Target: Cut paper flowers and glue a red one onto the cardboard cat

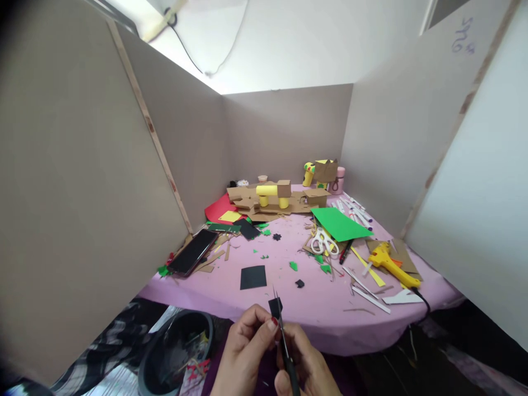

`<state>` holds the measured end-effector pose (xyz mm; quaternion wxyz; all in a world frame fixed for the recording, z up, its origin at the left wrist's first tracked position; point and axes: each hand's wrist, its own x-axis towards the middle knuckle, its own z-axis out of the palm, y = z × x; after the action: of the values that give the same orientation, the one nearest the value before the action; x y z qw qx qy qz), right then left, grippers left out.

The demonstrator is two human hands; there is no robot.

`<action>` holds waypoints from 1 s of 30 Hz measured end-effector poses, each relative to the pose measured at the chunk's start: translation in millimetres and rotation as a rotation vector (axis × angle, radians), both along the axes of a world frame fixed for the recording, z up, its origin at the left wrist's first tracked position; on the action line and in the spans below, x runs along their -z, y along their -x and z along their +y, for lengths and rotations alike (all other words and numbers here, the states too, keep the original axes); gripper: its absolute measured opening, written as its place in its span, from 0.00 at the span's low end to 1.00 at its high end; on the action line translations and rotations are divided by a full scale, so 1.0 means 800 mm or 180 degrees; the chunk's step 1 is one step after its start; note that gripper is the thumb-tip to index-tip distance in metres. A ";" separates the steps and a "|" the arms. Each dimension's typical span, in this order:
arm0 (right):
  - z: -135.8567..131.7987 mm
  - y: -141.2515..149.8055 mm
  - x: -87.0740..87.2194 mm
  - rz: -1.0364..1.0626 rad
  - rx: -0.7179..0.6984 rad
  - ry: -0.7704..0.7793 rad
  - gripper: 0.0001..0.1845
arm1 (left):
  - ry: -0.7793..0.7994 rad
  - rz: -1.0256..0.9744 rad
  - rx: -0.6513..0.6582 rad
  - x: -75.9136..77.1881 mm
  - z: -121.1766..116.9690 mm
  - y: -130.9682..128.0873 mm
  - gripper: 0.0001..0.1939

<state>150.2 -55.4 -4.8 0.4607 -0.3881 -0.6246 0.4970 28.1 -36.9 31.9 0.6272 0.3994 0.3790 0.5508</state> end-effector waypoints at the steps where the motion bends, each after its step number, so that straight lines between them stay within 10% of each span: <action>1: 0.000 0.000 0.000 -0.0009 -0.0021 -0.0017 0.33 | -0.0007 -0.0004 -0.0007 0.001 0.000 0.000 0.14; 30: 0.002 0.001 0.005 -0.0073 0.0057 -0.0015 0.28 | -0.0158 0.0402 0.0130 0.013 0.008 0.004 0.13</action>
<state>149.6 -53.5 -8.8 0.4588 -0.3984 -0.6274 0.4869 24.5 -30.4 21.8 0.6030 0.4565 0.3958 0.5208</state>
